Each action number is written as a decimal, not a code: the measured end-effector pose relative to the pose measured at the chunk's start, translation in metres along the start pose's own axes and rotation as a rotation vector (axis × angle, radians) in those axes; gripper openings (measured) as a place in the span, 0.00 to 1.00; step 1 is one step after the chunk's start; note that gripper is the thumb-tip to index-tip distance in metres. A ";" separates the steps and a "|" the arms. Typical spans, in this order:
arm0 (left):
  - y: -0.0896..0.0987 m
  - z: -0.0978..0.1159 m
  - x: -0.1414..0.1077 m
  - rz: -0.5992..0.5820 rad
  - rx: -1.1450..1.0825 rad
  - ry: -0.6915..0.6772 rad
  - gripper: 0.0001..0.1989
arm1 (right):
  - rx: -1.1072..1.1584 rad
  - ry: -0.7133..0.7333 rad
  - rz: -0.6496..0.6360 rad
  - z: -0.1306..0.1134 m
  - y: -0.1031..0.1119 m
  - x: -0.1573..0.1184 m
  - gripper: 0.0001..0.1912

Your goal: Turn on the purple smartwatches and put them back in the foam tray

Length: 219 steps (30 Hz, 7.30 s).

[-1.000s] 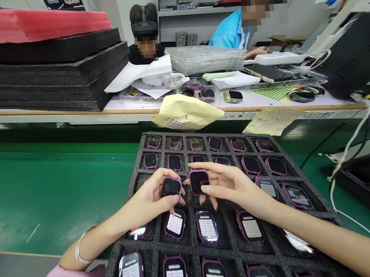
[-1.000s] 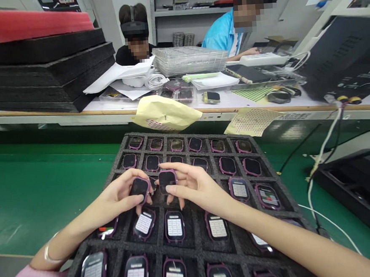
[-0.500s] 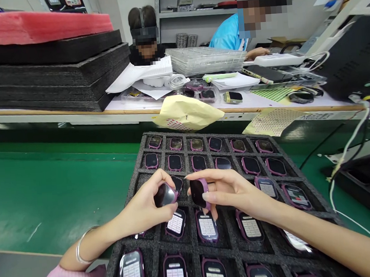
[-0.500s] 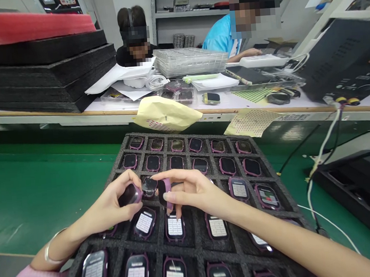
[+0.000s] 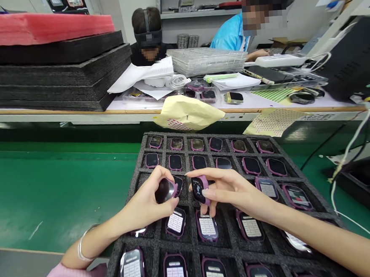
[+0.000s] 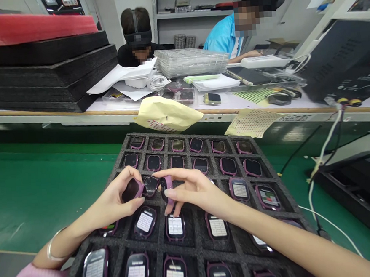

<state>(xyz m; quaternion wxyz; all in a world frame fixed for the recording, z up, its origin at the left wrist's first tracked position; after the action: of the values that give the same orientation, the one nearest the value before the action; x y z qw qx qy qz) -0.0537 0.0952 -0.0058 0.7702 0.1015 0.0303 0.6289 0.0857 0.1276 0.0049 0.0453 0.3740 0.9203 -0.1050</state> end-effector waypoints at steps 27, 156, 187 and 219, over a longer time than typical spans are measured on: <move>-0.004 -0.003 -0.004 -0.067 -0.035 0.022 0.12 | -0.167 0.015 -0.028 -0.004 0.002 -0.004 0.22; -0.003 -0.011 -0.004 -0.041 -0.162 0.190 0.10 | -0.094 -0.010 -0.015 -0.001 0.006 -0.003 0.25; -0.009 -0.006 0.006 -0.032 -0.478 0.144 0.18 | -0.027 -0.052 0.020 0.012 0.011 0.003 0.25; -0.005 -0.008 -0.001 -0.075 -0.115 0.116 0.08 | -0.070 -0.068 0.024 0.009 0.003 -0.007 0.23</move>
<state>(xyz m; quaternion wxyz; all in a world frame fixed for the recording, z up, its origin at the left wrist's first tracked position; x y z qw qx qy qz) -0.0504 0.0943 -0.0145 0.7949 0.0195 0.0427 0.6050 0.0930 0.1229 -0.0030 0.0911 0.3794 0.9168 -0.0850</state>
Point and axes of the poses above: each hand's wrist, its own x-axis towards the middle knuckle, its own y-axis out of the back of the hand, z = x × y, the point moved 8 cm from there along x, towards the middle knuckle, and after that the axes turned 5 degrees about z, right-handed, at the moved point
